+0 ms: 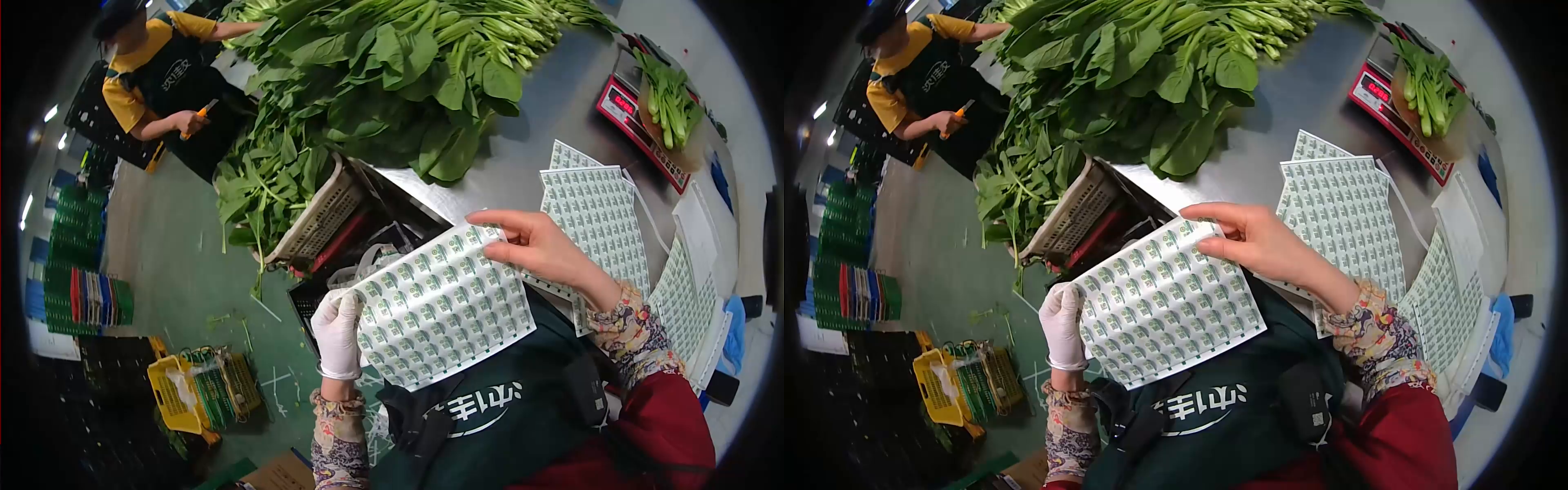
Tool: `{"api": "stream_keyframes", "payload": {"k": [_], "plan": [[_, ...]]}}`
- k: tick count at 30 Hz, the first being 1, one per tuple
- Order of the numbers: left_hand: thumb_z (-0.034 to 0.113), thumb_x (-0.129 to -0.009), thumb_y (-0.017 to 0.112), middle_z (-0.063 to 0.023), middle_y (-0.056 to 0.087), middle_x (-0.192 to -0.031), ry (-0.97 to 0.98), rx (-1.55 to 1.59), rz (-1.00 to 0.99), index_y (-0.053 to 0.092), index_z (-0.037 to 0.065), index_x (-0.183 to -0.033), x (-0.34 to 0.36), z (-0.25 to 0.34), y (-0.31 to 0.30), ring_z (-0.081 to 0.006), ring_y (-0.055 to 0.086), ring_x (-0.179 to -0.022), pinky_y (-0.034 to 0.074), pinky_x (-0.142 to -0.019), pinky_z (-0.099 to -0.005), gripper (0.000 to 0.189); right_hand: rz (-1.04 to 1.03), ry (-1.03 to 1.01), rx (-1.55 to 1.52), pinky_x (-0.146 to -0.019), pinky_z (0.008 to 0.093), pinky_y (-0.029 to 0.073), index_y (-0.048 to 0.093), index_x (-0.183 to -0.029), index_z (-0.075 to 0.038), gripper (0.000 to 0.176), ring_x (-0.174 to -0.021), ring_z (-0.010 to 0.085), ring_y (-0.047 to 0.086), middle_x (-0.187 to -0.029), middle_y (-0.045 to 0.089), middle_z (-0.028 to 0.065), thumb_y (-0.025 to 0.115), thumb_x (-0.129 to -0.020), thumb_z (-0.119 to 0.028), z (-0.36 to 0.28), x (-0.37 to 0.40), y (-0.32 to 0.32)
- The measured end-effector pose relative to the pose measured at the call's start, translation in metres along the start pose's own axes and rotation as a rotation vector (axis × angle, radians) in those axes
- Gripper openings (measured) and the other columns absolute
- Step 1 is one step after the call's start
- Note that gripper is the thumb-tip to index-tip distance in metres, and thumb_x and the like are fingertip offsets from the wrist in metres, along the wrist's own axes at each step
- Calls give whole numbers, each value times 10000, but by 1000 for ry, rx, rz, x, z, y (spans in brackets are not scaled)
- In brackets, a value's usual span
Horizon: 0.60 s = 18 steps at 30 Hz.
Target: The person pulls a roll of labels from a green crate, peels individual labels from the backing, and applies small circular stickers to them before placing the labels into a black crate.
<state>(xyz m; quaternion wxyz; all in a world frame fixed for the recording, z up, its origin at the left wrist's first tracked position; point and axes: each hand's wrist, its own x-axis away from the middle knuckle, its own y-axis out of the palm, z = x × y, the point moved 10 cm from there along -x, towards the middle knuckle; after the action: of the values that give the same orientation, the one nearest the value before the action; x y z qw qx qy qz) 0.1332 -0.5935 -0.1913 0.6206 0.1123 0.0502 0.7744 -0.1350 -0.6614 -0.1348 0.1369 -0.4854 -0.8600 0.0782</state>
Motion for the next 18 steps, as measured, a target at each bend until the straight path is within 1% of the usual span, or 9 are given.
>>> {"api": "stream_keyframes", "payload": {"k": [1,3,4,5,7,11,12,15,18], "plan": [[77,-886,574,-25,614,-905,-26,33,-32,576,-15,-1009,-1,0,8,-73,550,-808,444,-746,-219,154,-11,35,-42,-606,191,376,456,-1292,-54,493,-655,21,453,-696,549,-29,622,-832,-111,0,2,-3],[23,-852,591,-83,568,-1084,-42,86,-136,464,-7,-1160,3,8,33,-136,563,-956,463,-847,-271,334,-29,101,-128,-666,189,417,459,-1275,-25,480,-721,24,527,-783,624,5,617,-824,-76,5,6,-8],[19,-846,599,-87,557,-1102,-47,98,-139,453,-5,-1172,4,8,37,-142,556,-970,464,-848,-275,358,-3,-15,-154,-597,206,387,524,-1184,-46,403,-631,26,468,-662,552,-21,650,-810,-126,3,7,-12],[16,-839,606,-91,545,-1120,-53,109,-142,441,-3,-1184,5,7,41,-147,549,-983,465,-850,-279,383,-24,13,-187,-603,205,392,523,-1179,-38,401,-639,28,485,-665,563,-17,652,-808,-120,7,11,-13],[12,-835,611,-71,581,-1034,3,28,-91,501,-8,-1112,8,13,44,-129,562,-921,465,-818,-257,299,-62,66,-256,-614,201,404,521,-1169,-24,398,-656,34,518,-672,585,-8,655,-804,-108,11,18,-15],[22,-820,636,-48,617,-877,82,-37,-22,575,-13,-979,5,13,54,-96,553,-751,451,-720,-223,174,-18,138,-284,-628,193,415,596,-986,21,228,-688,38,547,-716,633,19,664,-810,-108,25,40,-33],[9,-820,631,-49,622,-879,97,-39,-24,579,-12,-957,5,11,57,-98,559,-756,460,-724,-228,148,23,129,-298,-583,185,421,620,-890,25,154,-649,37,557,-703,636,21,658,-819,-106,21,47,-42],[8,-829,613,-23,618,-805,98,-41,13,612,-17,-851,-4,3,76,-71,530,-679,432,-642,-205,33,116,184,-292,-513,177,413,631,-856,19,130,-574,36,553,-670,628,12,649,-829,-107,30,67,-62],[44,-845,597,28,573,-717,40,-107,17,634,-22,-796,-19,-8,101,-35,467,-609,363,-561,-181,90,262,212,-133,-438,178,381,615,-696,-4,190,-487,32,532,-572,590,11,637,-838,-128,40,83,-84]]}}
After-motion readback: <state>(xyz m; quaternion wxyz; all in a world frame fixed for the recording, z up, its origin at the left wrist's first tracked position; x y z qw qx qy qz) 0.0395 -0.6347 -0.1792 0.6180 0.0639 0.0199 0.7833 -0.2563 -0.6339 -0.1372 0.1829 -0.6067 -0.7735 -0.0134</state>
